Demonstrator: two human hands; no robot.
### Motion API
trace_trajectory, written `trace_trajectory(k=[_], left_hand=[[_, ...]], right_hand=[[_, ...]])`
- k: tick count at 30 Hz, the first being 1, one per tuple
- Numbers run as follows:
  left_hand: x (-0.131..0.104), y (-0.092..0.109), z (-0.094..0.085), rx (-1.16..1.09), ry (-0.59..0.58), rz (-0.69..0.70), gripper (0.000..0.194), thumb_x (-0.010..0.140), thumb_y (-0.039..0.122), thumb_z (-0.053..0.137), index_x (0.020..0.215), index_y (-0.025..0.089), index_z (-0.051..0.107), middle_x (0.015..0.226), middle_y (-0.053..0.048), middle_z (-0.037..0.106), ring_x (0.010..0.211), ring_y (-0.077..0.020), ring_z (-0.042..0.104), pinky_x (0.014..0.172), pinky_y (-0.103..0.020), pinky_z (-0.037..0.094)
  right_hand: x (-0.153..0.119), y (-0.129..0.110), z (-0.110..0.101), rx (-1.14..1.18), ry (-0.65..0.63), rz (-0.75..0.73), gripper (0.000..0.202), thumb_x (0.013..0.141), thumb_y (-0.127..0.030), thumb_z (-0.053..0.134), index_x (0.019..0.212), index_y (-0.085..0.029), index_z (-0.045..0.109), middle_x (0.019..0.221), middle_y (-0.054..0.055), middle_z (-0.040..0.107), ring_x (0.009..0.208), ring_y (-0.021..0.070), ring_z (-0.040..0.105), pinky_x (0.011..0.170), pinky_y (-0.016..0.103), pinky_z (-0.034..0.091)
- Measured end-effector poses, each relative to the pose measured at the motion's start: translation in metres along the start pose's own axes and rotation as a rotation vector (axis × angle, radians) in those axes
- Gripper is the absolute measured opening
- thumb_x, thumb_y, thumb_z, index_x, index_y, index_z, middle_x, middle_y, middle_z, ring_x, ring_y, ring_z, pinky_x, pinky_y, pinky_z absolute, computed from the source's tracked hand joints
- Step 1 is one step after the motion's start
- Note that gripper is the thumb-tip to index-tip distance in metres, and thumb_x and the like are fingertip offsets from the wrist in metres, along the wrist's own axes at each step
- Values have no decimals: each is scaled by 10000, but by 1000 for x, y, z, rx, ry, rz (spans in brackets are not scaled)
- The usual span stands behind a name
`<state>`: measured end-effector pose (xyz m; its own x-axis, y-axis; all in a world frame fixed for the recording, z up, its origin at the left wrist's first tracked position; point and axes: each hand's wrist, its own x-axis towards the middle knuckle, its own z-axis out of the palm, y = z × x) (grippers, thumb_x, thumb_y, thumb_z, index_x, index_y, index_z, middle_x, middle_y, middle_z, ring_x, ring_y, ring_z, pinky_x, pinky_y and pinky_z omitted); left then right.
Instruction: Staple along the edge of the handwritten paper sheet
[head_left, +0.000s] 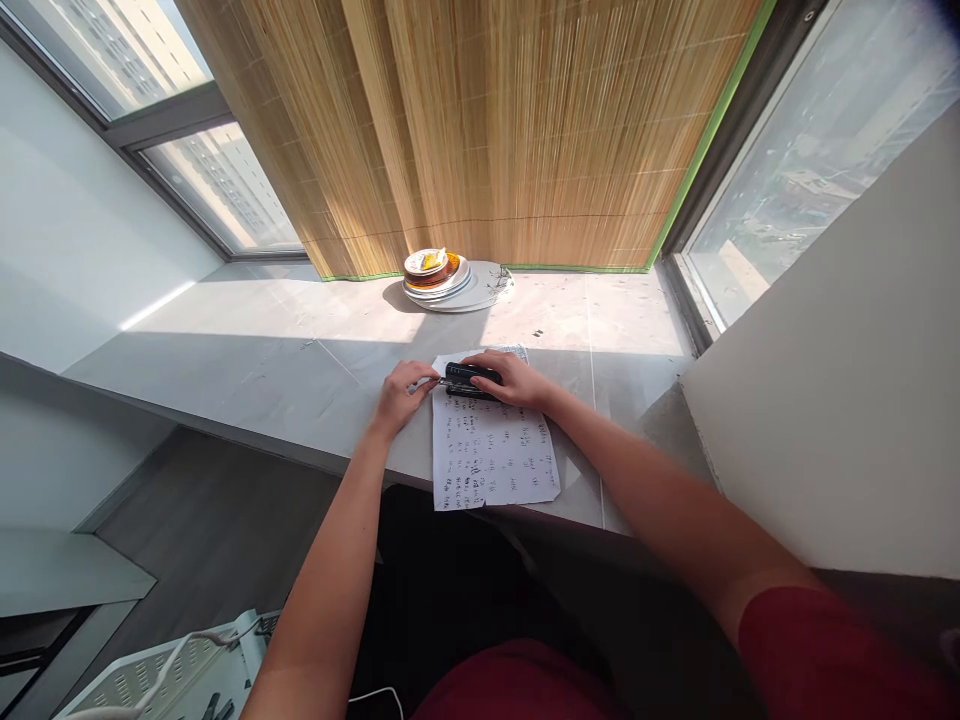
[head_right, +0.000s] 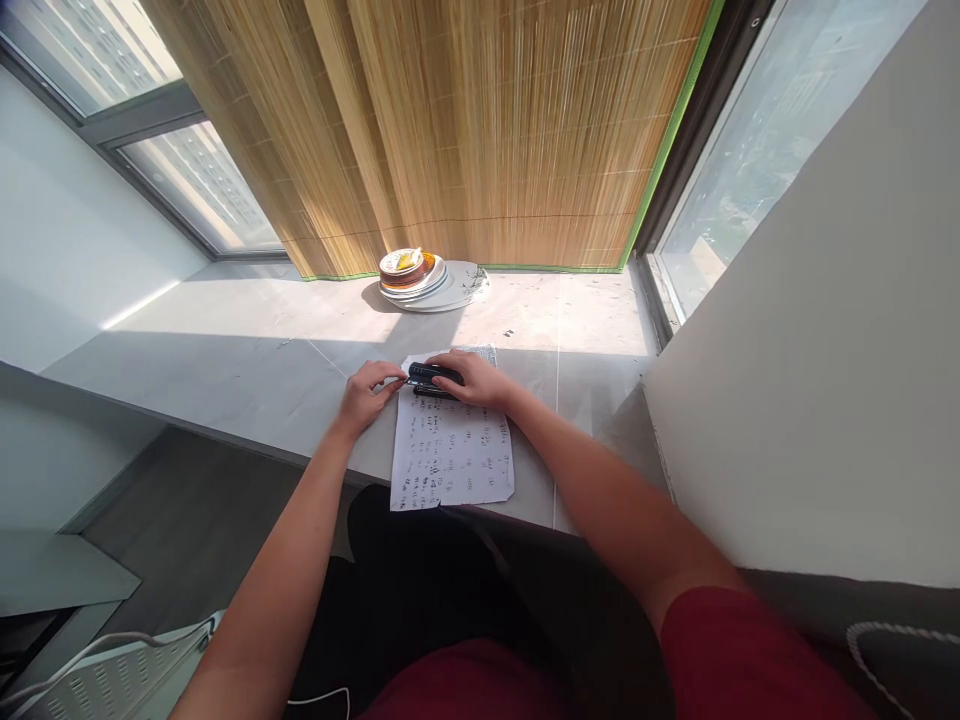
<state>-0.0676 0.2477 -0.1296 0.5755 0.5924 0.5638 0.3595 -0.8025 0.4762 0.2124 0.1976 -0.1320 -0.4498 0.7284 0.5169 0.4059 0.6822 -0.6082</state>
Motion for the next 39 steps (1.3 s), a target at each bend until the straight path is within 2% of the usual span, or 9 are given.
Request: trace_trajectory(k=[10, 16, 19, 22, 27, 31, 34, 37, 39], left_hand=[[1, -2, 1, 2, -6, 5, 133, 1051, 297, 676, 1036, 227, 788, 1081, -68, 764, 1019, -256, 657, 920, -412, 540], [-6, -7, 0, 36, 21, -119, 146, 1013, 322, 704, 1016, 236, 823, 1091, -71, 774, 995, -252, 682, 635, -323, 506], [-8, -9, -2, -14, 22, -131, 149, 1028, 318, 693, 1021, 245, 824, 954, -51, 780, 878, -238, 688, 713, -356, 535], [-7, -5, -3, -3, 24, -22, 154, 1048, 307, 687, 986, 257, 820, 985, -66, 739, 933, -257, 644, 821, -405, 542], [-3, 14, 0, -28, -16, 89, 51, 1038, 293, 719, 1010, 250, 726, 1098, -72, 636, 984, -254, 590, 892, -414, 523], [3, 24, 7, -118, -19, 91, 155, 1040, 272, 701, 1041, 242, 549, 1143, -76, 606, 1034, -254, 603, 918, -404, 529], [5, 25, 9, -136, -37, 99, 188, 1047, 294, 697, 1003, 240, 523, 1159, -83, 604, 1048, -257, 607, 923, -398, 538], [7, 27, 10, -110, 2, 83, 230, 1018, 322, 760, 1051, 236, 550, 1203, -96, 622, 1112, -278, 617, 970, -419, 540], [9, 34, 12, -15, 21, 60, 205, 1010, 274, 767, 1086, 229, 582, 1255, -109, 643, 1198, -311, 608, 1048, -470, 509]], right_hand=[[0, 0, 0, -10, 1, 13, 398, 1060, -412, 520, 1367, -205, 666, 1240, 133, 751, 1108, 282, 692, 974, 456, 542], [-1, 0, 0, -8, -4, 52, 412, 980, -400, 670, 1351, -221, 684, 1221, 109, 773, 1075, 270, 713, 948, 431, 558], [-2, 2, -2, 15, 46, 90, 390, 935, -322, 700, 1311, -224, 721, 1215, 92, 788, 1080, 265, 730, 973, 429, 557], [-3, 5, -5, 71, 116, 104, 342, 919, -304, 702, 1242, -215, 770, 1155, 86, 802, 1046, 261, 738, 961, 422, 561], [-3, 2, -8, 144, 37, -4, 344, 925, -408, 719, 1200, -219, 800, 1039, 72, 803, 943, 235, 717, 888, 402, 564], [-1, -6, -5, 184, 18, -49, 398, 946, -503, 710, 1208, -218, 799, 1026, 83, 804, 946, 246, 705, 889, 423, 562], [-1, -16, -7, 178, 42, -38, 417, 957, -534, 698, 1207, -215, 796, 1030, 97, 800, 953, 256, 705, 888, 438, 569], [-2, -31, -24, 142, 44, 36, 390, 932, -502, 736, 1190, -216, 798, 1027, 88, 796, 949, 251, 720, 883, 427, 581], [-4, -42, -46, 100, 117, 157, 364, 911, -447, 758, 1189, -216, 797, 1069, 78, 796, 971, 251, 734, 881, 415, 591]])
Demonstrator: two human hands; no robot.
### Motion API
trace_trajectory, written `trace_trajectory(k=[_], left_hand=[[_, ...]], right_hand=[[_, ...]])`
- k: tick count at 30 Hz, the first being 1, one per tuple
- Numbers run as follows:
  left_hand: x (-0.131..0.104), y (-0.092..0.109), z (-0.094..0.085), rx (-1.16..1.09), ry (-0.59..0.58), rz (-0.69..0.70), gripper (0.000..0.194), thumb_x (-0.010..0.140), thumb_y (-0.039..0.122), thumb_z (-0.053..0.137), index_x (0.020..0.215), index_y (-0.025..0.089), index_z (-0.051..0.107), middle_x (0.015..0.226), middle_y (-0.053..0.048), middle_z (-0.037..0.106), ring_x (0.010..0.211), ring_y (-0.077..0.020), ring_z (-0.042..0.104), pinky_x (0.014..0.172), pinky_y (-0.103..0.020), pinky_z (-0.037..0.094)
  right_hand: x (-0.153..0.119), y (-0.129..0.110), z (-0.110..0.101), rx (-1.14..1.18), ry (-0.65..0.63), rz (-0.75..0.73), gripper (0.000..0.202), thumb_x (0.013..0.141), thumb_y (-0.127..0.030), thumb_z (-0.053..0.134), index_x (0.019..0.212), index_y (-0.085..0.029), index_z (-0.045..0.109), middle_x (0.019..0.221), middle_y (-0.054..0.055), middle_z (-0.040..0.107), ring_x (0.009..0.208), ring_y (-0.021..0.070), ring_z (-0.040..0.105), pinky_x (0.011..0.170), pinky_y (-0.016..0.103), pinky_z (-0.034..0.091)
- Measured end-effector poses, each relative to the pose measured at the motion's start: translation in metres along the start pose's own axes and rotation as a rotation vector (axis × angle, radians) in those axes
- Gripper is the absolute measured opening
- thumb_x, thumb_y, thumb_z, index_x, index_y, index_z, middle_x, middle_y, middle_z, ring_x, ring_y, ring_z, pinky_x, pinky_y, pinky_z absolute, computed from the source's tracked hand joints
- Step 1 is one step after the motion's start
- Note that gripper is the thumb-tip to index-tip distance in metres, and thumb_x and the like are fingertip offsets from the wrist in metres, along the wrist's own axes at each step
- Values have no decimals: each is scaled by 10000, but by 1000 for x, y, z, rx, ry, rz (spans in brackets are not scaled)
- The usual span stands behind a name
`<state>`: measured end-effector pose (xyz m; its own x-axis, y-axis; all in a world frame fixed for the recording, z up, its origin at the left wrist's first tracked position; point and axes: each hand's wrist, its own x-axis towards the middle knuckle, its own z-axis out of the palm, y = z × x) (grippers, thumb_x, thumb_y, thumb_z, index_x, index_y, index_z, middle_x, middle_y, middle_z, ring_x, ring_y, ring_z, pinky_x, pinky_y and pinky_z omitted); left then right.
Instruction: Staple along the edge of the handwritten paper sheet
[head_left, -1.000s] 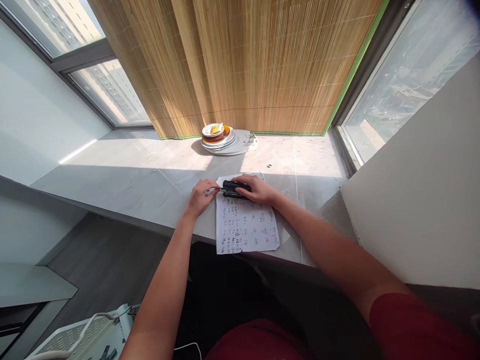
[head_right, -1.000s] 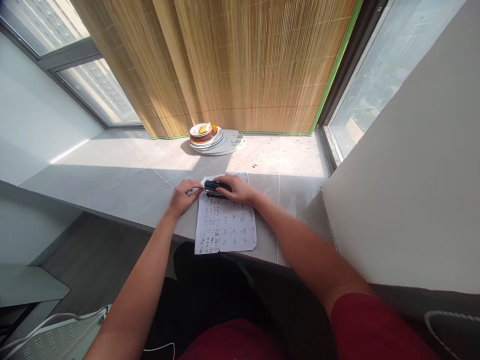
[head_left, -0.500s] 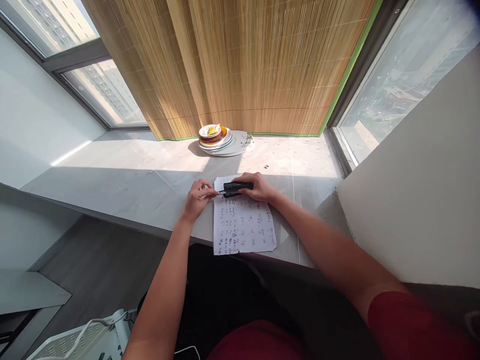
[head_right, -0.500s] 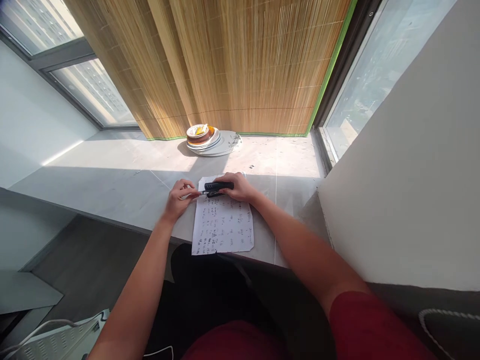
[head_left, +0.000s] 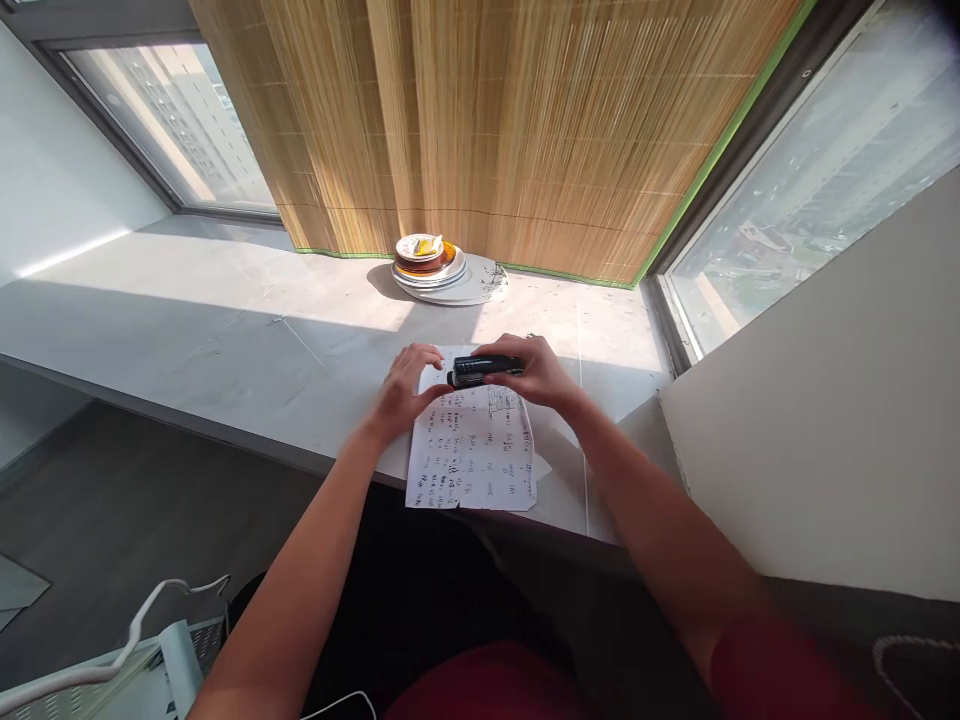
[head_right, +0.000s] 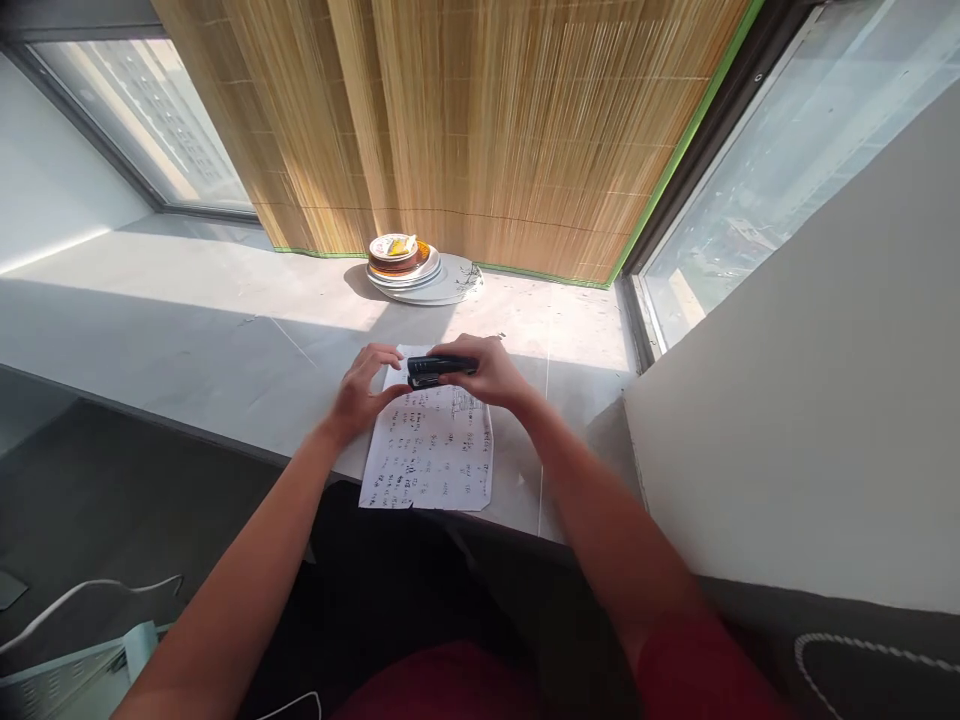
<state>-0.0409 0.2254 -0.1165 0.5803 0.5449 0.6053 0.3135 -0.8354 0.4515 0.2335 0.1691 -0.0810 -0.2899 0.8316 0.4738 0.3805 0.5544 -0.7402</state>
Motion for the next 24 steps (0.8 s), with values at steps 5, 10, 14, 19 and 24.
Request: trace_trajectory(k=[5, 10, 14, 19, 24], left_hand=[[12, 22, 13, 83, -298, 151, 167, 1041, 124, 642, 1174, 221, 670, 1340, -108, 664, 1300, -329, 600, 1116, -523, 466], [1, 34, 23, 94, -496, 163, 387, 1027, 271, 747, 1398, 265, 638, 1557, -118, 541, 1459, -395, 475, 1211, -600, 401], [-22, 34, 29, 105, -533, 82, 617, 1042, 452, 734, 1600, 409, 475, 1693, -65, 385, 1561, -445, 317, 1276, -685, 263], [-32, 42, 36, 62, -450, 70, 615, 1006, 458, 773, 1564, 493, 516, 1689, -28, 392, 1563, -498, 282, 1252, -765, 240], [-30, 55, 37, 40, -463, 74, 633, 1023, 299, 706, 1563, 549, 492, 1705, 3, 355, 1559, -511, 280, 1235, -806, 217]], right_hand=[[-20, -15, -55, -305, 235, 276, 284, 828, -347, 801, 1089, -235, 828, 1020, 47, 814, 927, 269, 753, 860, 445, 610], [-80, -8, -68, -408, 343, 490, 252, 823, -335, 793, 1062, -273, 847, 976, 50, 832, 867, 299, 783, 763, 460, 638], [-119, -8, -59, -362, 315, 546, 320, 844, -347, 792, 1157, -296, 835, 1110, 55, 830, 1029, 336, 789, 904, 527, 647], [-120, -17, -41, -229, 154, 495, 326, 883, -321, 758, 1205, -317, 812, 1183, 32, 808, 1085, 310, 768, 932, 496, 649], [-108, -20, -28, -211, 108, 403, 280, 966, -299, 681, 1228, -329, 775, 1172, 39, 775, 1057, 284, 742, 921, 473, 630]])
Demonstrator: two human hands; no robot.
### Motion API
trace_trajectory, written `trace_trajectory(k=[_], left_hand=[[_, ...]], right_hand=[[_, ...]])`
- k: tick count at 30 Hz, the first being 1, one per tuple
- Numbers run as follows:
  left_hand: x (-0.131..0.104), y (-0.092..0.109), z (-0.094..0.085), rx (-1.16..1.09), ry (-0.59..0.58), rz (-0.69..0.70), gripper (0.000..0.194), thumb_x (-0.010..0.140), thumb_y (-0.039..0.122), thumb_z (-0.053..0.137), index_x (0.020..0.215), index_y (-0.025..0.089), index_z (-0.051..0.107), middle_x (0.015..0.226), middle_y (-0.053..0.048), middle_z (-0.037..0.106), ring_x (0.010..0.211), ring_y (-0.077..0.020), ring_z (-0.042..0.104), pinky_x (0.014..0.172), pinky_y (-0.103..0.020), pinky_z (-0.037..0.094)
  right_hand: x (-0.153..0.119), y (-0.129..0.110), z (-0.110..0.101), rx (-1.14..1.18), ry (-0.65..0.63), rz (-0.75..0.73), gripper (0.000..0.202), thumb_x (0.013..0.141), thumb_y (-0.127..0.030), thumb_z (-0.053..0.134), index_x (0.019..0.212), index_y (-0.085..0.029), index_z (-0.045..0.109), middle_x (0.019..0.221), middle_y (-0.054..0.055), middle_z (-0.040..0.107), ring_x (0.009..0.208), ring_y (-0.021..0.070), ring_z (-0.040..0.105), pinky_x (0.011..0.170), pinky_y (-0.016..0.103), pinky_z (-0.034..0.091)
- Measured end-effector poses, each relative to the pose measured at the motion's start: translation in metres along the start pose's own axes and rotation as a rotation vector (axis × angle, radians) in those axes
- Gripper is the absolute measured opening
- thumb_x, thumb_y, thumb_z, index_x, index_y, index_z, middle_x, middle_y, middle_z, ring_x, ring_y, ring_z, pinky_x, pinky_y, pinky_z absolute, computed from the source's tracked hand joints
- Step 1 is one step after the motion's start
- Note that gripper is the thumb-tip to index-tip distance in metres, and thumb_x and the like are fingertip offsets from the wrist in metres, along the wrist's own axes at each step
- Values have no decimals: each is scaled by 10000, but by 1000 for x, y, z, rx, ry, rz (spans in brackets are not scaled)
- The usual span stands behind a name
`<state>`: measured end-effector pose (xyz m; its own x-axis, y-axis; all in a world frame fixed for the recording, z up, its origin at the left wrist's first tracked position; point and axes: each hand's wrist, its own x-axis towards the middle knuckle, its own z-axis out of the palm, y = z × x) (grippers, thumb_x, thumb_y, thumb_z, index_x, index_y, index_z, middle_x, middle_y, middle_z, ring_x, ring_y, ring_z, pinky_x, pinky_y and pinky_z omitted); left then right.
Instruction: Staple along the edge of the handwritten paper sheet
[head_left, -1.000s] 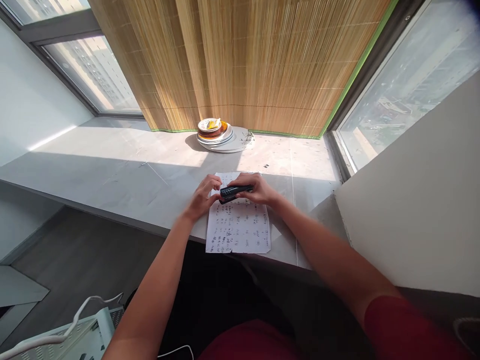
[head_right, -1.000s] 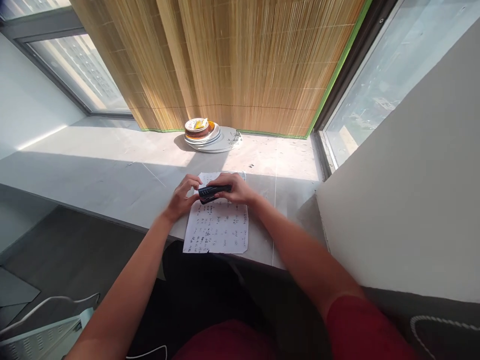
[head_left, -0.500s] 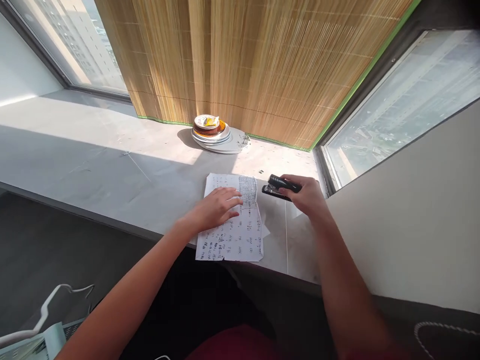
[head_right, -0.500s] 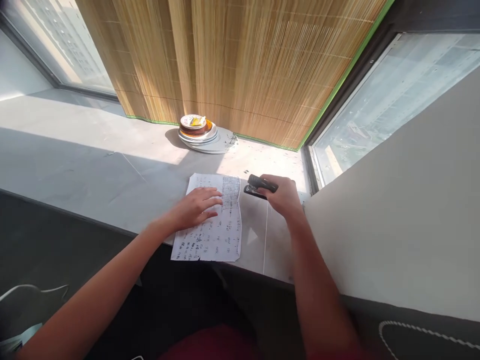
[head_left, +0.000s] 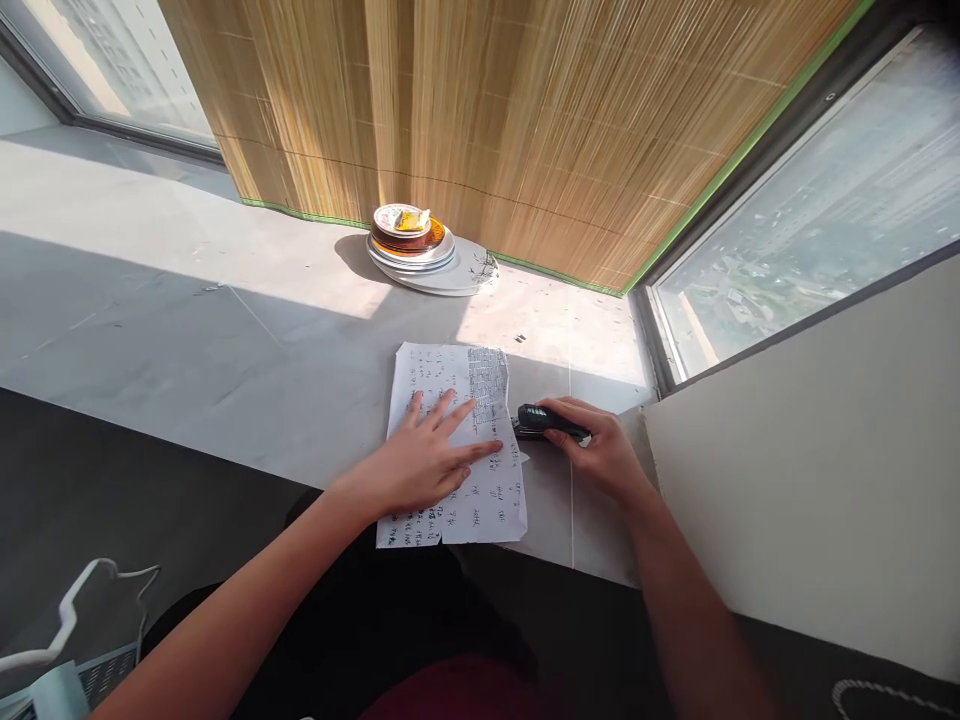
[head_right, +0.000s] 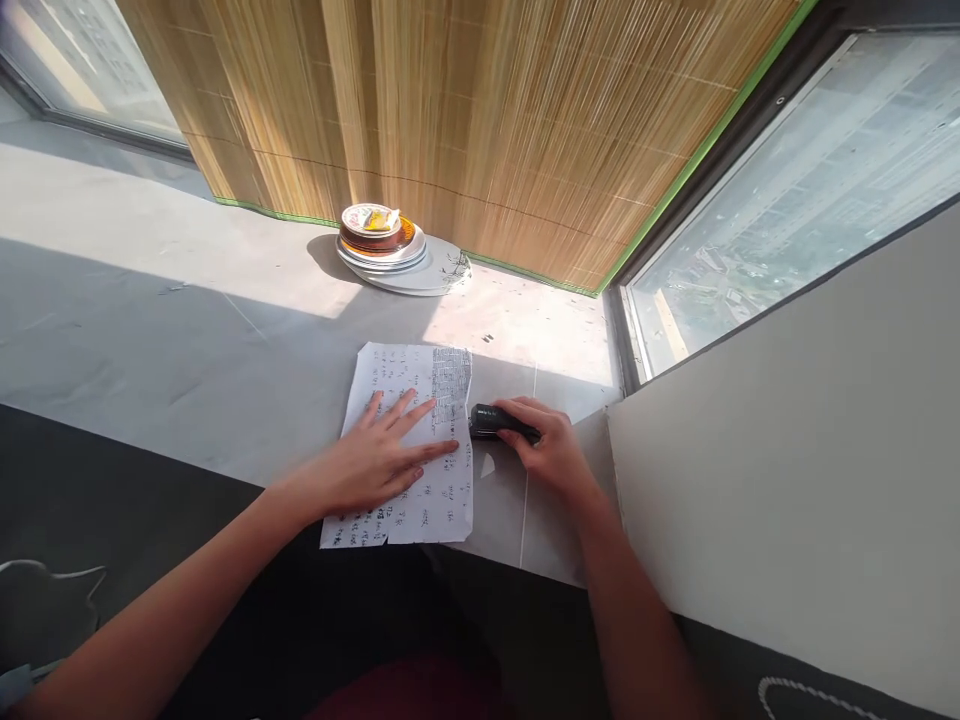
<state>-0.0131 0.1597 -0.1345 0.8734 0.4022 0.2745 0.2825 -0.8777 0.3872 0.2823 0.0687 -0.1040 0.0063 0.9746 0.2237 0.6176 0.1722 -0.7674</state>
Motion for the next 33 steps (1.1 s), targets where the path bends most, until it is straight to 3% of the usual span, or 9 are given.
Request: trace_trajectory(k=[4, 11, 15, 22, 28, 33], left_hand=[[-1, 5, -1, 13, -34, -21, 714, 1004, 263, 690, 1601, 554, 429, 1722, -4, 313, 1561, -555, 222, 1207, -855, 185], [-5, 4, -1, 31, 0, -79, 808, 937, 220, 752, 1602, 548, 429, 1677, -35, 372, 1525, -616, 236, 1168, -914, 149], [-3, 12, 6, 50, -24, -106, 805, 945, 248, 776, 1603, 553, 425, 1730, -14, 277, 1540, -636, 150, 1160, -927, 129], [11, 32, -1, 134, -251, -132, 761, 1050, 337, 674, 1680, 504, 280, 1794, -29, 11, 1591, -558, -4, 1198, -867, 95], [20, 33, 3, 107, -218, -139, 785, 1045, 297, 677, 1689, 481, 268, 1792, -33, -42, 1604, -518, -17, 1256, -788, 76], [20, 33, 4, 98, -228, -144, 777, 1036, 279, 689, 1687, 454, 303, 1789, -68, -34, 1597, -535, -11, 1246, -801, 64]], right_hand=[[2, -5, 4, -25, 5, -21, 276, 982, -283, 659, 1236, -331, 757, 1195, 48, 756, 1081, 291, 727, 924, 472, 617], [2, -8, 5, -56, 4, -27, 264, 998, -286, 636, 1230, -334, 754, 1179, 50, 748, 1076, 295, 721, 919, 461, 611], [1, -7, 8, -72, 2, -48, 284, 1007, -274, 633, 1261, -342, 741, 1186, 53, 744, 1076, 299, 715, 925, 469, 599], [-1, -7, 19, -126, 49, -160, 448, 1030, -192, 607, 1429, -387, 663, 1218, 41, 735, 1092, 278, 697, 934, 482, 569], [-1, -13, 30, -259, -14, -287, 620, 1049, -91, 503, 1537, -468, 564, 1277, 30, 709, 1080, 252, 668, 930, 467, 494], [-2, -16, 34, -385, -17, -276, 667, 1024, -45, 497, 1542, -459, 562, 1276, 26, 701, 1055, 247, 641, 953, 459, 438]])
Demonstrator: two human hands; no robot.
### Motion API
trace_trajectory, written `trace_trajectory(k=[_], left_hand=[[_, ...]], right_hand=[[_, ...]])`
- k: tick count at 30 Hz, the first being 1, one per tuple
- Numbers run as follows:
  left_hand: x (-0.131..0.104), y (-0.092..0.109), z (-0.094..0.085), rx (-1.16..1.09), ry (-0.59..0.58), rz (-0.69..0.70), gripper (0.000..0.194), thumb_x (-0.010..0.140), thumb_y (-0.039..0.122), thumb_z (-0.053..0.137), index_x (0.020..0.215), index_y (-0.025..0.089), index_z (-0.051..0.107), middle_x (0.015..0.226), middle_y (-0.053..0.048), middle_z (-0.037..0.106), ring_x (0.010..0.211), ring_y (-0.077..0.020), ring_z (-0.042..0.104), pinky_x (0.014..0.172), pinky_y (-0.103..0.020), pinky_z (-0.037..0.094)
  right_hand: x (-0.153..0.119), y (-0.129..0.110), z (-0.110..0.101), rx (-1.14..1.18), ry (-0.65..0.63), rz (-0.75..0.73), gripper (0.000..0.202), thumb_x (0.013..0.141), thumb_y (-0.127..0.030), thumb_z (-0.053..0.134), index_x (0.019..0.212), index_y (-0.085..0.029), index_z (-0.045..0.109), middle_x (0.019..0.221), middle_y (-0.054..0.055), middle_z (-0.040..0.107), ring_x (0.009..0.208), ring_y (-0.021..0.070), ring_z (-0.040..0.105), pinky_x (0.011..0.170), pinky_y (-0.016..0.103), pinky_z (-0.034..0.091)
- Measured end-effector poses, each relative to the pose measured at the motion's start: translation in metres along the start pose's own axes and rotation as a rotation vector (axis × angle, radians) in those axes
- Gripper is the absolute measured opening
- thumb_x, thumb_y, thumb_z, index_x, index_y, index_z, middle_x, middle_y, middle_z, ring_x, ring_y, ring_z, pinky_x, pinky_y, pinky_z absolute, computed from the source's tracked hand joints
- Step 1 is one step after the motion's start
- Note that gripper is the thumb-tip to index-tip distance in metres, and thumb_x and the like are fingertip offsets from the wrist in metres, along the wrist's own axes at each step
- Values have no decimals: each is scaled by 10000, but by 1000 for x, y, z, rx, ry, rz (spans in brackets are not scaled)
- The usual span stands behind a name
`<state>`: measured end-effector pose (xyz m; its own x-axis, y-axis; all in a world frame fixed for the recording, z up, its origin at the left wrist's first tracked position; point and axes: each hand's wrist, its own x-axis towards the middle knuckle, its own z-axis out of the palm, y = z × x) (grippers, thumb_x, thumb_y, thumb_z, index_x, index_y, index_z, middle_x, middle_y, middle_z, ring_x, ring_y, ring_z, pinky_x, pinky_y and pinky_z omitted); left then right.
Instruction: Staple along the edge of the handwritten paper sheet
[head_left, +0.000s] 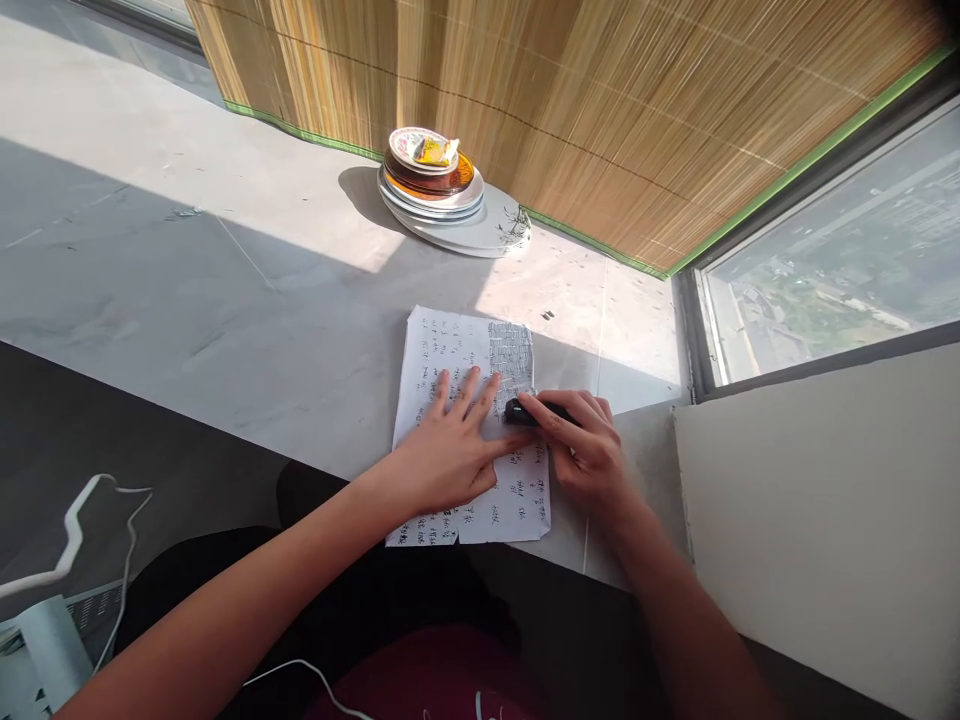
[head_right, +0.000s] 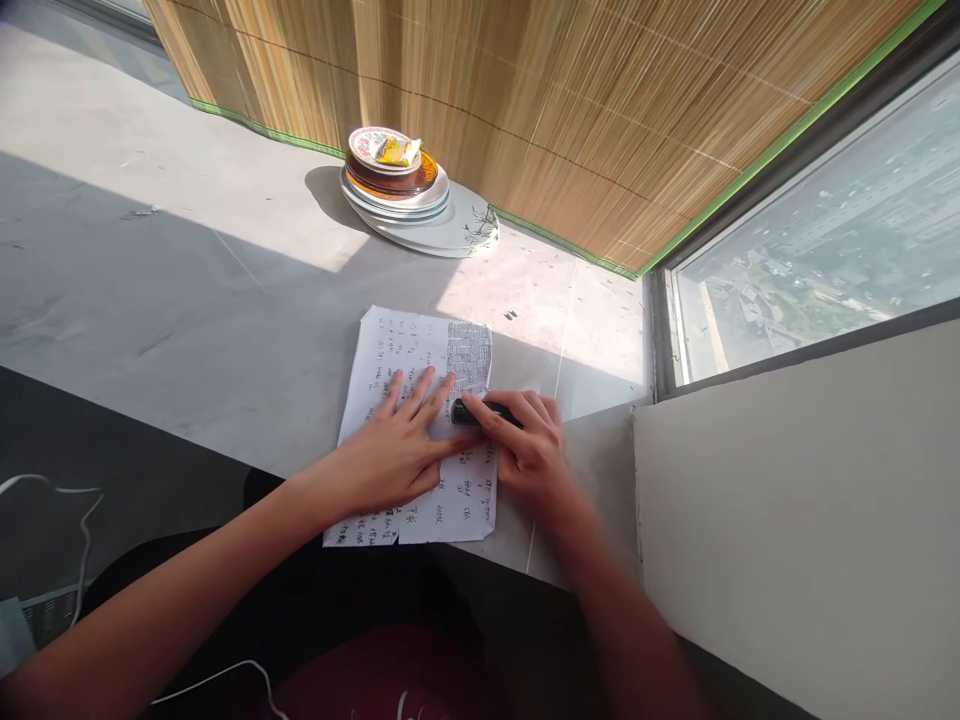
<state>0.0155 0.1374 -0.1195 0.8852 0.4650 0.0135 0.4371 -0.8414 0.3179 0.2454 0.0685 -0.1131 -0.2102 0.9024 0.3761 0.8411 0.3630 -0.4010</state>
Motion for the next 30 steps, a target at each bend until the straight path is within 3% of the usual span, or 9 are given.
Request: trace_trajectory(k=[14, 24, 30], left_hand=[[-1, 1, 1, 18, 23, 9, 758, 1041, 294, 674, 1689, 433, 305, 1788, -99, 52, 1607, -515, 9, 1244, -800, 74], [-1, 0, 3, 5, 52, 14, 751, 1040, 294, 671, 1687, 427, 315, 1791, -70, 46, 1610, -506, 6, 1248, -800, 80], [-1, 0, 1, -21, 34, 12, 609, 1045, 301, 666, 1614, 381, 466, 1790, -77, 49, 1610, -505, -2, 1255, -789, 59]], right_hand=[[3, -5, 0, -70, -40, 24, 594, 1032, -67, 503, 1491, -424, 621, 1271, 24, 704, 1049, 250, 632, 962, 455, 407], [3, -7, 0, -79, -37, 24, 660, 1034, -57, 503, 1546, -470, 551, 1264, 20, 703, 1050, 239, 627, 957, 449, 401], [2, -13, 0, -182, -66, 20, 774, 947, 19, 500, 1556, -458, 540, 1287, 24, 696, 1101, 263, 624, 994, 484, 375]])
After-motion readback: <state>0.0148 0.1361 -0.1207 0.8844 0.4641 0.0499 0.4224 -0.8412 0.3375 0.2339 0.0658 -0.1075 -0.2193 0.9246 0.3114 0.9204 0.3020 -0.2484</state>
